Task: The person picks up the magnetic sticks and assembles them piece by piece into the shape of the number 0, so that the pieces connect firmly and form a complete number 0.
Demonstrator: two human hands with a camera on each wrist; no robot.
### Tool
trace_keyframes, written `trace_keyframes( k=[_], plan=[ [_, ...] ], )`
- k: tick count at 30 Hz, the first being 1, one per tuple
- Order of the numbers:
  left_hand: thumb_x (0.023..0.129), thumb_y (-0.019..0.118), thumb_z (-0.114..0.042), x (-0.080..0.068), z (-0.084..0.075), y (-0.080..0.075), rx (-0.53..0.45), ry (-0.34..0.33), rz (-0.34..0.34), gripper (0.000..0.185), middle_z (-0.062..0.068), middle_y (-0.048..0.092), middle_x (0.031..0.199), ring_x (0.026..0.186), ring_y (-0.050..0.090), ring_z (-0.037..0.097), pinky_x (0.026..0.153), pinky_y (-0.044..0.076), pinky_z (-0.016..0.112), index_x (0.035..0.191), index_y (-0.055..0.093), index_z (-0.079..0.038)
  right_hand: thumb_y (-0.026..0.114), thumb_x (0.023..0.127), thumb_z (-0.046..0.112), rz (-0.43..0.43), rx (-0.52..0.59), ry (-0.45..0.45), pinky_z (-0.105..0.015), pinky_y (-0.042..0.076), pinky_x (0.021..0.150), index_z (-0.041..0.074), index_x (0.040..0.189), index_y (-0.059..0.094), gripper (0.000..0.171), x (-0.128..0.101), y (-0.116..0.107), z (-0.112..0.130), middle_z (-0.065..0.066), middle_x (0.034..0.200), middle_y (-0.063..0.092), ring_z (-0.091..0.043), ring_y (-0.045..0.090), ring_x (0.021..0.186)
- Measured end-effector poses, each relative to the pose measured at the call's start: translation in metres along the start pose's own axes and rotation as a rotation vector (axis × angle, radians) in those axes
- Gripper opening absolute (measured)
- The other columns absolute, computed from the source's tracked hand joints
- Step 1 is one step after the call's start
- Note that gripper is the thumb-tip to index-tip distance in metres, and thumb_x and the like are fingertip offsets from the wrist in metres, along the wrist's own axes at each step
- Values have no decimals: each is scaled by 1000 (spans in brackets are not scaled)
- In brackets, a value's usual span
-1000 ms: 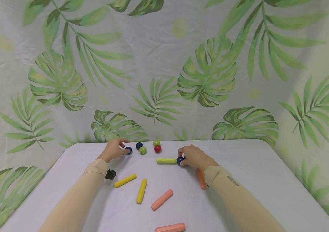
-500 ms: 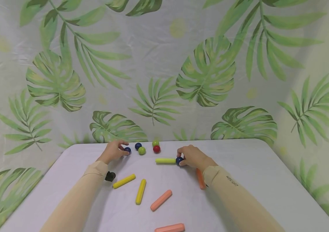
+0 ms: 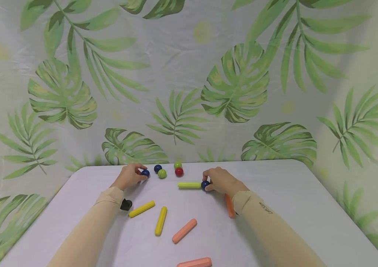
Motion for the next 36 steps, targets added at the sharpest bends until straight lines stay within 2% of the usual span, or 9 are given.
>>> trace_keyframes(
  k=[11, 21, 31, 36],
  plan=[
    [94, 83, -17, -2, 0, 1, -2, 14, 7, 38, 16, 73, 106, 84, 66, 23, 72, 53, 30, 130, 74, -6, 83, 95, 16, -2, 1, 9, -31, 51, 77, 14, 112, 71, 21, 3, 2, -2, -1, 88, 72, -14, 59, 76],
    [93, 85, -18, -8, -4, -1, 13, 43, 16, 37, 13, 73, 104, 87, 64, 24, 76, 54, 34, 127, 75, -7, 83, 95, 16, 1, -6, 11, -32, 52, 77, 13, 112, 71, 21, 3, 2, -2, -2, 88, 72, -15, 59, 77],
    [92, 86, -19, -18, -16, -7, 28, 101, 75, 34, 11, 73, 101, 84, 65, 21, 76, 55, 35, 123, 75, -10, 83, 95, 16, -5, -11, 6, -31, 51, 76, 14, 111, 70, 22, 3, 2, -2, -2, 88, 72, -15, 59, 77],
    [90, 88, -19, -19, -22, -1, 46, 172, 105, 35, 7, 74, 96, 81, 65, 18, 75, 54, 32, 121, 76, -10, 84, 94, 17, -8, -16, 8, -32, 52, 77, 14, 113, 70, 23, 3, 3, -4, -2, 88, 71, -15, 58, 77]
  ],
)
Point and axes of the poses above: each hand's wrist, its own x-axis towards the middle knuckle, its own y-axis out of the palm, z = x × y, the point moved 1 cm from there along x, towards the middle knuckle
